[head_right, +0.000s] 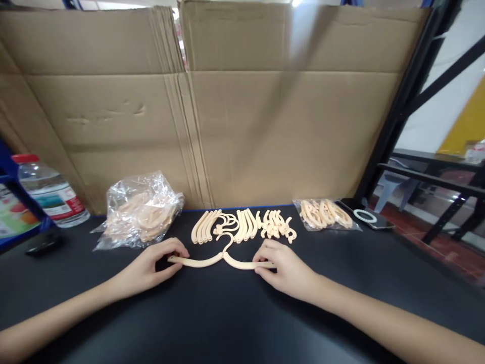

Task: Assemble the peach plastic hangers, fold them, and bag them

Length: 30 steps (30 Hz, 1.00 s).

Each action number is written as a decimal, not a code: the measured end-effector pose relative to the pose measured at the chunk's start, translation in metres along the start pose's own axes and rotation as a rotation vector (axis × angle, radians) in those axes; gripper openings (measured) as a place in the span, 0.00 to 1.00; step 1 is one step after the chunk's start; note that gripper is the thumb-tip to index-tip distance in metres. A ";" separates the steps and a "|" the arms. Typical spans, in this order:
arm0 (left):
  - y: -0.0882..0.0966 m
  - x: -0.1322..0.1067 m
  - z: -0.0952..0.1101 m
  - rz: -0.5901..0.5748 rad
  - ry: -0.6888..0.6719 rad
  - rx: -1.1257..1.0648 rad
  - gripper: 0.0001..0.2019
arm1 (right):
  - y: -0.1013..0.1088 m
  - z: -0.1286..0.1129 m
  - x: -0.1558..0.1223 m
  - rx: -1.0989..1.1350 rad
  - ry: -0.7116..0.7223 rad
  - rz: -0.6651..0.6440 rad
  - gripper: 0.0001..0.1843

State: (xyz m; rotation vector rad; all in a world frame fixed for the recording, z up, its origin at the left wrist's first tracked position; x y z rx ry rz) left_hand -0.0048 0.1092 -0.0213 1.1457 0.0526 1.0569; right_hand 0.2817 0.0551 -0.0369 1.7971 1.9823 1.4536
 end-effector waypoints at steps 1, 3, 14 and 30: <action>0.000 0.000 0.002 0.000 0.000 0.007 0.05 | 0.000 0.002 -0.002 0.015 0.011 0.022 0.05; 0.001 0.001 0.007 0.005 -0.006 0.014 0.05 | -0.001 0.004 -0.005 0.040 0.037 0.057 0.06; 0.000 0.000 0.000 0.107 0.031 -0.041 0.10 | 0.009 -0.012 0.002 -0.138 0.202 0.290 0.07; -0.002 0.019 -0.024 0.071 0.060 0.104 0.19 | -0.055 0.003 0.121 -0.482 0.222 -0.084 0.10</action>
Point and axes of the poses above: each hand's wrist, its own x-axis towards the middle knuckle, its own y-axis out of the back of the hand, z = x × y, the point moved 4 cm from there along x, towards the middle knuckle, and after that the axes turned 12 degrees about z, right-handed, at the moved point
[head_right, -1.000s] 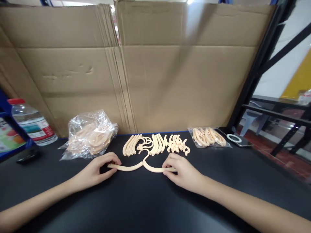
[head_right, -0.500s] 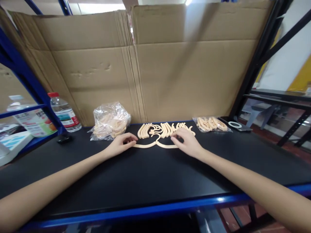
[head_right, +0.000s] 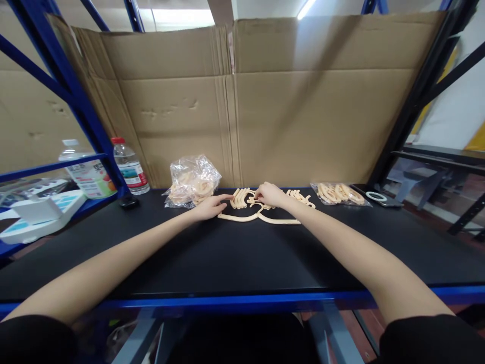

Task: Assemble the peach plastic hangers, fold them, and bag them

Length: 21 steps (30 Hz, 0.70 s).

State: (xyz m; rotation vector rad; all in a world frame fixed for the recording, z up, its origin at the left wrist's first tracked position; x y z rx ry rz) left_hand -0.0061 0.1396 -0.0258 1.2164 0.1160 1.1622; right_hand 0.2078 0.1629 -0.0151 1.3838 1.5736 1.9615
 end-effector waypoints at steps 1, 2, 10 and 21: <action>0.000 0.000 0.001 -0.001 -0.017 0.008 0.19 | 0.000 0.000 0.001 -0.003 0.009 -0.007 0.10; 0.001 0.000 0.001 0.001 -0.035 0.017 0.19 | -0.001 -0.001 0.002 -0.006 0.018 -0.013 0.10; 0.004 -0.001 0.002 -0.017 -0.209 0.082 0.13 | 0.005 -0.009 0.003 0.051 0.056 0.025 0.10; 0.019 -0.011 0.014 0.052 -0.291 0.090 0.10 | 0.061 -0.032 -0.058 0.741 -0.337 0.508 0.16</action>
Point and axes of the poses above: each hand's wrist, its own x-axis towards the middle knuckle, its own y-axis out of the back of the hand, z = x × y, the point moved 4 cm from there along x, towards the middle knuckle, and after that the axes turned 12 degrees about z, right-handed, at the moved point
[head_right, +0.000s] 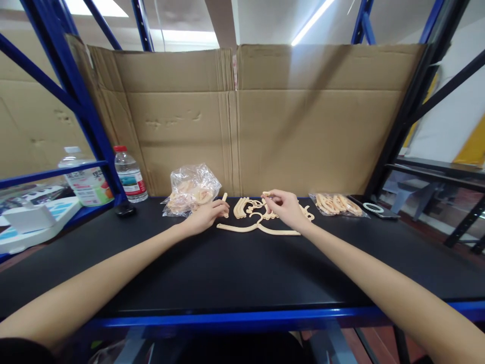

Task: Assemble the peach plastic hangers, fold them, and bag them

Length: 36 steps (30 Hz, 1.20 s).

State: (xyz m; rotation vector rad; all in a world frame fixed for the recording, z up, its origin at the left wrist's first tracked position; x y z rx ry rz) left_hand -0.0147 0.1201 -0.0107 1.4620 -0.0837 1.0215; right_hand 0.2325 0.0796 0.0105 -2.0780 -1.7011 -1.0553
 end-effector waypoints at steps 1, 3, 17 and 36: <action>0.006 0.000 0.007 0.052 -0.005 -0.023 0.10 | 0.000 -0.004 -0.009 0.066 -0.067 -0.003 0.16; 0.017 -0.001 0.023 0.141 -0.011 -0.105 0.09 | -0.003 -0.009 -0.027 0.161 -0.186 -0.008 0.16; -0.007 -0.030 0.075 0.345 0.639 -1.026 0.23 | -0.021 -0.013 -0.069 0.461 -0.493 -0.158 0.14; -0.019 -0.037 0.087 0.173 0.625 -0.949 0.13 | -0.031 -0.004 -0.076 0.527 -0.550 -0.283 0.10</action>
Point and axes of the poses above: each hand's wrist, its own x-axis towards the middle knuckle, its own y-axis out of the back of the hand, z = x × y, the point moved 4 cm from there along x, towards the middle knuckle, and after that the axes turned 12 degrees about z, right-handed, at the moved point
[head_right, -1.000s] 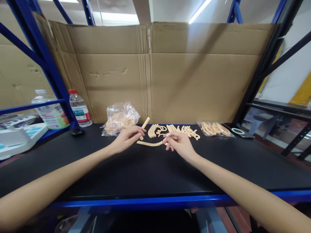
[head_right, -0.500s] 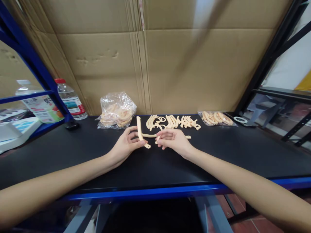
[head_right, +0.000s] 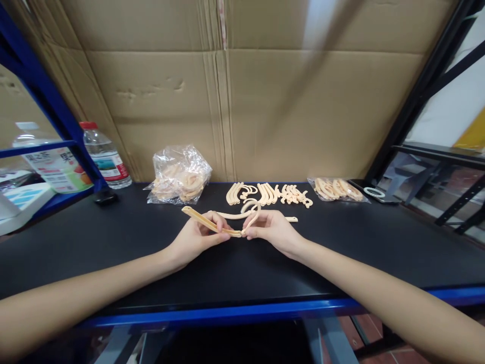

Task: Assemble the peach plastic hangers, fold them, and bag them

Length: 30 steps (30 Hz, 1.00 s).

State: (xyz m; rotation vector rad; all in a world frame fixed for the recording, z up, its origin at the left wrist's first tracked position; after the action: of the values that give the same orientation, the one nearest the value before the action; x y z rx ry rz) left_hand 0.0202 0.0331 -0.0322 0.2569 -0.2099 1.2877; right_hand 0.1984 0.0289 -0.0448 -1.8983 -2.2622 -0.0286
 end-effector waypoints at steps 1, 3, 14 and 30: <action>0.000 0.000 0.001 -0.001 -0.022 0.013 0.13 | -0.001 0.000 0.000 0.001 -0.017 -0.003 0.09; -0.001 -0.001 0.003 -0.012 -0.073 0.030 0.12 | -0.002 0.002 -0.002 0.016 -0.076 -0.013 0.10; -0.003 -0.008 0.012 -0.029 -0.276 0.130 0.09 | -0.003 0.002 -0.006 0.068 -0.199 -0.133 0.14; -0.008 -0.008 0.009 0.043 -0.221 0.159 0.10 | -0.012 0.001 -0.003 -0.049 -0.015 0.032 0.16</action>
State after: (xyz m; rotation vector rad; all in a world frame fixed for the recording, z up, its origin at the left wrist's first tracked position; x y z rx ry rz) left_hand 0.0257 0.0207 -0.0266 0.5343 -0.3024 1.3201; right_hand 0.1868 0.0236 -0.0451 -1.9647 -2.2609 -0.0657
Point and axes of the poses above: each hand's wrist, its own x-axis towards the middle knuckle, its own y-axis out of the back of the hand, z = x × y, the point moved 4 cm from there along x, towards the middle knuckle, and after that the axes turned 12 degrees about z, right-handed, at the moved point
